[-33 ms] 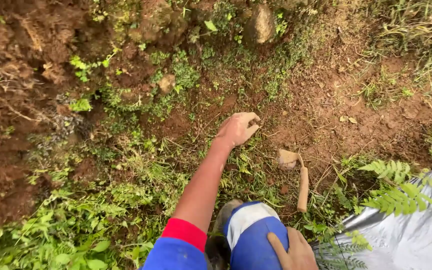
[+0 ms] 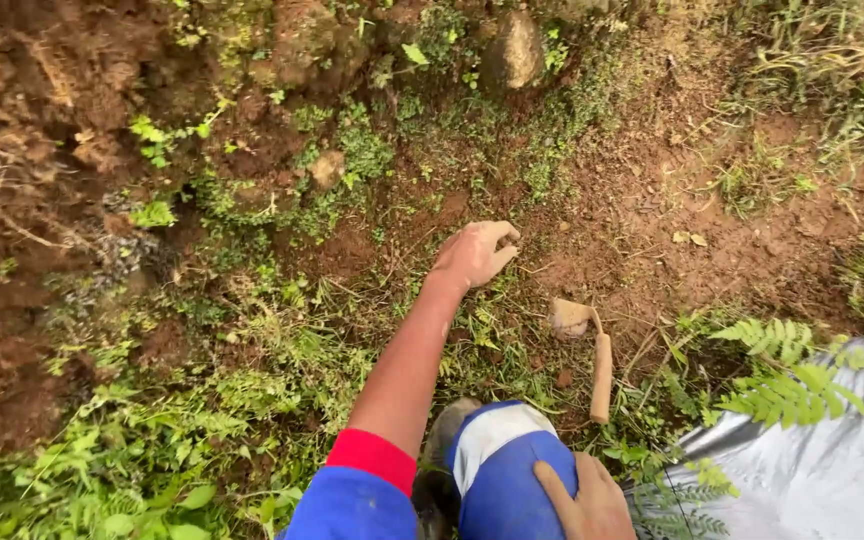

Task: The person uses a small hand hoe to dig up and remove weeds growing along the edge of a black plastic mulch sheet. They repeatedly loosen the soil around the plants and pull the weeds out by hand, clearing the area next to the covered garden bed.

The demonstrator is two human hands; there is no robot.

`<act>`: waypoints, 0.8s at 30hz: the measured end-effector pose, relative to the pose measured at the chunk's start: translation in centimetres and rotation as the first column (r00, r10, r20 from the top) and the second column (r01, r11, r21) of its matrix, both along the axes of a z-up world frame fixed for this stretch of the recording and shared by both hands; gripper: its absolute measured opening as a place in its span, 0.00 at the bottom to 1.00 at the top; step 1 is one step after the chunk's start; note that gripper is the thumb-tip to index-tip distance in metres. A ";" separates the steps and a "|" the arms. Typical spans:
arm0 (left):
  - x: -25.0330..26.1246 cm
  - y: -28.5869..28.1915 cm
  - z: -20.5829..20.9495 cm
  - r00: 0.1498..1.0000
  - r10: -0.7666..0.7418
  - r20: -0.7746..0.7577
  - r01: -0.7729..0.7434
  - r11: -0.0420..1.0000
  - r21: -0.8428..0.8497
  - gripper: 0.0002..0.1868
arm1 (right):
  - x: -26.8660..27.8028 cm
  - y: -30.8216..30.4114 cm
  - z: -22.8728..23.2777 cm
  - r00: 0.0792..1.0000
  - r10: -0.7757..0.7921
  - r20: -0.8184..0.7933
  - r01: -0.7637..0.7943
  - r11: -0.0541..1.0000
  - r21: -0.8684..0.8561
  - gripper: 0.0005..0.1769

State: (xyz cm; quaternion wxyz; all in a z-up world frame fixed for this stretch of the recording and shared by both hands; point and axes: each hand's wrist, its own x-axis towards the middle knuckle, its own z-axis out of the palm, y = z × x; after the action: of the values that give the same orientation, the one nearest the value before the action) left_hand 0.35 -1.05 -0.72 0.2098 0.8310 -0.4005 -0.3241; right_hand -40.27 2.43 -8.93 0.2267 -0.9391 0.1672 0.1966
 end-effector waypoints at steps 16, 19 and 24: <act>-11.2 -22.2 -7.7 0.915 -0.349 -0.201 0.296 0.922 -0.250 0.18 | -15.9 -0.8 -2.3 0.033 -0.771 -0.636 0.439 -0.561 0.702 0.27; -16.2 -25.7 -8.5 0.875 -0.420 -0.241 0.363 0.898 -0.250 0.19 | -18.8 3.4 -1.7 0.058 -0.921 -0.384 0.536 -0.296 0.790 0.16; -24.3 -30.4 -12.5 0.774 -0.531 -0.344 0.407 0.834 -0.371 0.20 | -19.1 8.9 -0.4 -0.095 -0.939 -0.330 0.720 -0.294 0.629 0.16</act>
State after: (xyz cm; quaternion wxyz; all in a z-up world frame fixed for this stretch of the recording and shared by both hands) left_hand -23.92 -31.42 -13.22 0.3185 0.5719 -0.5808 -0.4839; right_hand -59.34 11.37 -9.31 0.6288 -0.3683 0.6706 -0.1390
